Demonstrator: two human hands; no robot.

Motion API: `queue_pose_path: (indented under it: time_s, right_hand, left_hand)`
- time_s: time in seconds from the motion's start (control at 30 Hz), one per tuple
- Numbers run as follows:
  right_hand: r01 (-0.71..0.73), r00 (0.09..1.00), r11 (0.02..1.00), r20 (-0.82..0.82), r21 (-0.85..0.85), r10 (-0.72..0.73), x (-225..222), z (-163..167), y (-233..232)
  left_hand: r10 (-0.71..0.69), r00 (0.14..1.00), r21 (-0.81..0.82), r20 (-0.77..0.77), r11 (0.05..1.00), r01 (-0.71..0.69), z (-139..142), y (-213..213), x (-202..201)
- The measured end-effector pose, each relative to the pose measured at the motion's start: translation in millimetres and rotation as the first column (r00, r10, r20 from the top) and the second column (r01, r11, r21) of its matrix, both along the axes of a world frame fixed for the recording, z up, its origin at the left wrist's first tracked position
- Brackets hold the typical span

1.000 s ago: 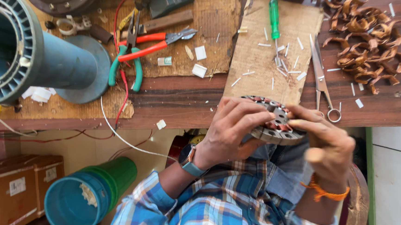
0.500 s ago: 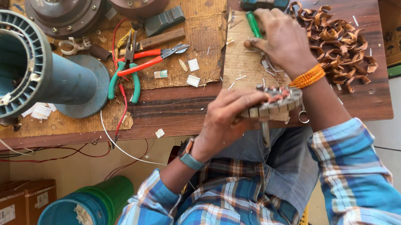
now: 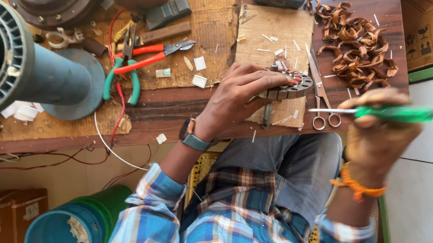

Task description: The person cuts small white insulating strips with scissors and inserts them into slots on a circular motor armature. They use a screwdriver to adjust or secure the strips in place. The process is repeated multiple times across the armature.

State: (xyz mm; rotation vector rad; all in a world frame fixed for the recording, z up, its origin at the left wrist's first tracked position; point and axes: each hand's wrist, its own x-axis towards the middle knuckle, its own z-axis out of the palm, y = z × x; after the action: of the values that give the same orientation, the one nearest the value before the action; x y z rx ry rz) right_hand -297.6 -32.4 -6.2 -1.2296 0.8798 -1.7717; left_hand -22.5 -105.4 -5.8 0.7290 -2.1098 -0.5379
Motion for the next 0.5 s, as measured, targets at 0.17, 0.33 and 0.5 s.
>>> queue_pose_path:
  time_s: [0.17,0.33,0.5]
  right_hand:
    - [0.079,0.986,0.997,0.147,-0.002,-0.078,45.7,-14.9,14.7]
    - [0.178,0.960,0.982,0.208,0.061,-0.187,65.1,-15.1,12.4]
    - [0.227,0.968,0.974,0.110,-0.009,-0.225,78.5,-11.6,5.0]
  left_hand:
    - [0.082,0.996,-0.013,0.033,0.997,-0.081,14.6,8.2,0.6]
    - [0.139,0.986,0.008,0.091,0.990,-0.141,23.0,17.7,-7.4]
    - [0.152,0.982,-0.028,0.115,0.988,-0.149,24.8,16.6,-8.9]
